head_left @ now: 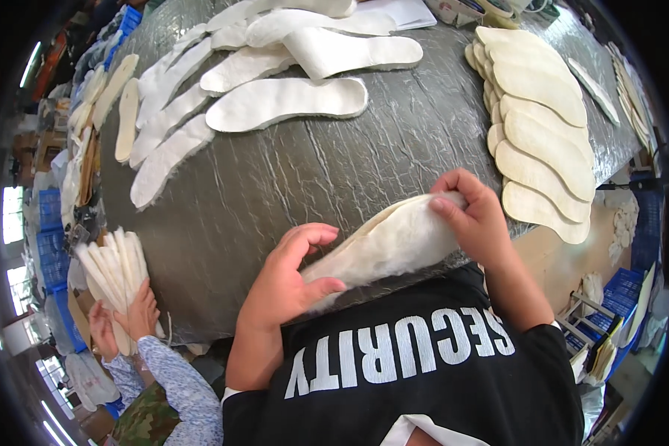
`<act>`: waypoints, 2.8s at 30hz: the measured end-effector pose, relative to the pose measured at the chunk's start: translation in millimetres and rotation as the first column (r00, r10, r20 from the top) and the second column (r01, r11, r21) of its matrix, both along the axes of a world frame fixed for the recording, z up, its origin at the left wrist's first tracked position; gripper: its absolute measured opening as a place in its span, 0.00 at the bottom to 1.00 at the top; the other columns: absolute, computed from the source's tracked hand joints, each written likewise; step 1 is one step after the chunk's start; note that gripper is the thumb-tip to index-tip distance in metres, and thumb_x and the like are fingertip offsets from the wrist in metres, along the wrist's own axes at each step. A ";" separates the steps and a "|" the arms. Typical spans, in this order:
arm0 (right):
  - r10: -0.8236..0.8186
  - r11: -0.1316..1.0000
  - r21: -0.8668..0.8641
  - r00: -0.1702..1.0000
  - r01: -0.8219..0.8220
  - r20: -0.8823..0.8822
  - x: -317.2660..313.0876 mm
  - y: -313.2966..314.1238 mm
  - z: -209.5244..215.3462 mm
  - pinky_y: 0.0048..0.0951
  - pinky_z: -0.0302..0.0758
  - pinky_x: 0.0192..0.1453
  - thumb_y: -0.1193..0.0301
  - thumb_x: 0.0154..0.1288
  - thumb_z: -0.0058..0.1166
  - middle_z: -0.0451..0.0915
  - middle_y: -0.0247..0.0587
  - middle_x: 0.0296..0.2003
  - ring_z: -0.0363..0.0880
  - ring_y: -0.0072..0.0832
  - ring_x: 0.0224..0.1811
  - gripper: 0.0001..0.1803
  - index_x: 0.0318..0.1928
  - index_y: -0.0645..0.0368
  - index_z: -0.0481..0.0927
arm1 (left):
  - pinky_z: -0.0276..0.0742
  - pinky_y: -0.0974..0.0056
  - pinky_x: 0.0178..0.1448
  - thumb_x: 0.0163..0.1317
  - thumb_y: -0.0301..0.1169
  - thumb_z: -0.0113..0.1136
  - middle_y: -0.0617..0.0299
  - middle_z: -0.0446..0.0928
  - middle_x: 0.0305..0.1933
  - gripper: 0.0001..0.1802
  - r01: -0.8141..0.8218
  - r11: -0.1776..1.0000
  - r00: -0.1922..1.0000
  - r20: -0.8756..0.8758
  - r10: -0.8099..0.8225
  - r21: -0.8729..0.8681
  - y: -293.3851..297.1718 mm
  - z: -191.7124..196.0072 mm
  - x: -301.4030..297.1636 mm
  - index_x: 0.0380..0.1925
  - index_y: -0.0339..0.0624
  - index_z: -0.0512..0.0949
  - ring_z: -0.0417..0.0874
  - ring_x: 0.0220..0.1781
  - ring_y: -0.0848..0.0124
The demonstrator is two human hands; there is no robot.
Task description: Layering and assembling components of shoe insoles in a manufacturing environment.
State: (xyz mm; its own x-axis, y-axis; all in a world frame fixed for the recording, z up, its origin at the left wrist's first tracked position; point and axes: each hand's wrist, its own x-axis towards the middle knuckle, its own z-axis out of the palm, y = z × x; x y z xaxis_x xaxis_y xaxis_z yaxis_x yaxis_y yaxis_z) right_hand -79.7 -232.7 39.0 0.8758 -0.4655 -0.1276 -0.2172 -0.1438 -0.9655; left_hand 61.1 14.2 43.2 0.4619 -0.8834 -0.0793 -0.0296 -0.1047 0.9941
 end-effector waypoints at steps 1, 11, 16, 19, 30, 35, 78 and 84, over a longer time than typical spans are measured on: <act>0.002 1.000 -0.006 1.000 -0.002 -0.017 -7.8 5.3 -3.2 0.23 0.71 0.40 0.74 0.61 0.59 0.76 0.33 0.30 0.72 0.18 0.36 0.06 0.36 0.61 0.76 | 0.72 0.58 0.55 0.53 0.39 0.70 0.53 0.76 0.50 0.25 0.018 0.989 0.857 0.507 -0.092 0.148 -2.6 12.0 -1.7 0.47 0.37 0.75 0.75 0.52 0.59; 0.437 0.896 0.065 0.898 -0.439 0.052 -26.5 -11.4 -9.4 0.24 0.71 0.39 0.75 0.59 0.62 0.76 0.33 0.29 0.72 0.19 0.33 0.08 0.33 0.61 0.75 | 0.71 0.58 0.45 0.44 0.22 0.68 0.58 0.76 0.37 0.13 0.007 0.991 0.794 0.602 -0.088 0.135 -34.6 -1.8 -18.9 0.30 0.38 0.76 0.74 0.40 0.58; 0.490 0.833 0.359 0.863 -0.421 -0.125 26.2 -12.9 -3.8 0.28 0.73 0.38 0.68 0.62 0.59 0.80 0.38 0.29 0.77 0.26 0.32 0.09 0.36 0.62 0.80 | 0.69 0.56 0.42 0.44 0.21 0.66 0.60 0.78 0.34 0.11 0.128 0.992 0.717 0.689 -0.105 0.018 -42.9 -4.0 -24.7 0.27 0.40 0.74 0.75 0.35 0.59; 0.745 0.666 0.254 0.606 -0.702 -0.278 54.5 -6.6 -2.3 0.28 0.74 0.36 0.68 0.61 0.59 0.82 0.38 0.26 0.77 0.23 0.27 0.10 0.35 0.64 0.82 | 0.69 0.56 0.44 0.48 0.23 0.60 0.60 0.75 0.33 0.06 0.146 0.987 0.653 0.744 -0.142 0.060 -46.0 -1.4 -28.0 0.26 0.41 0.73 0.74 0.37 0.60; 0.663 0.748 0.214 0.699 -0.628 -0.267 43.3 2.9 -14.7 0.35 0.72 0.33 0.67 0.60 0.57 0.79 0.48 0.23 0.75 0.35 0.24 0.10 0.32 0.62 0.83 | 0.70 0.55 0.43 0.50 0.20 0.61 0.56 0.74 0.33 0.10 0.072 0.997 0.732 0.680 -0.037 -0.024 -40.3 -15.9 -27.1 0.30 0.40 0.69 0.75 0.36 0.57; 0.638 0.770 0.187 0.748 -0.610 -0.183 31.7 5.9 -21.7 0.33 0.71 0.32 0.66 0.65 0.56 0.78 0.47 0.22 0.74 0.32 0.24 0.12 0.33 0.64 0.82 | 0.73 0.57 0.39 0.52 0.18 0.61 0.53 0.74 0.32 0.10 0.008 1.000 0.766 0.643 -0.004 -0.003 -44.1 -15.7 -33.9 0.31 0.36 0.69 0.76 0.34 0.54; 0.735 0.667 0.038 0.649 -0.744 -0.199 20.8 0.0 -1.8 0.36 0.73 0.33 0.78 0.54 0.55 0.80 0.48 0.26 0.80 0.43 0.27 0.14 0.44 0.58 0.80 | 0.75 0.62 0.43 0.52 0.18 0.62 0.56 0.79 0.36 0.06 -0.135 0.967 0.899 0.437 0.029 0.214 -14.0 -15.3 -15.5 0.27 0.37 0.74 0.78 0.39 0.63; 0.638 0.639 -0.295 0.704 -0.710 -0.311 34.6 21.3 5.1 0.45 0.73 0.35 0.67 0.57 0.57 0.79 0.48 0.23 0.79 0.48 0.30 0.08 0.35 0.57 0.81 | 0.72 0.60 0.43 0.47 0.25 0.70 0.60 0.81 0.33 0.12 -0.204 0.973 0.886 0.444 0.136 0.109 -16.7 -11.8 -19.8 0.31 0.40 0.77 0.79 0.35 0.60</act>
State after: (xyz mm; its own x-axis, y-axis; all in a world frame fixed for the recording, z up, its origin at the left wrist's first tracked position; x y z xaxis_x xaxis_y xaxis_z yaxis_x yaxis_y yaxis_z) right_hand -45.1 -211.5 44.1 0.9458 0.2068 -0.2503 -0.0607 -0.6445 -0.7622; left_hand 41.4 -2.5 31.4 0.6224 -0.7817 0.0381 -0.4191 -0.2917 0.8598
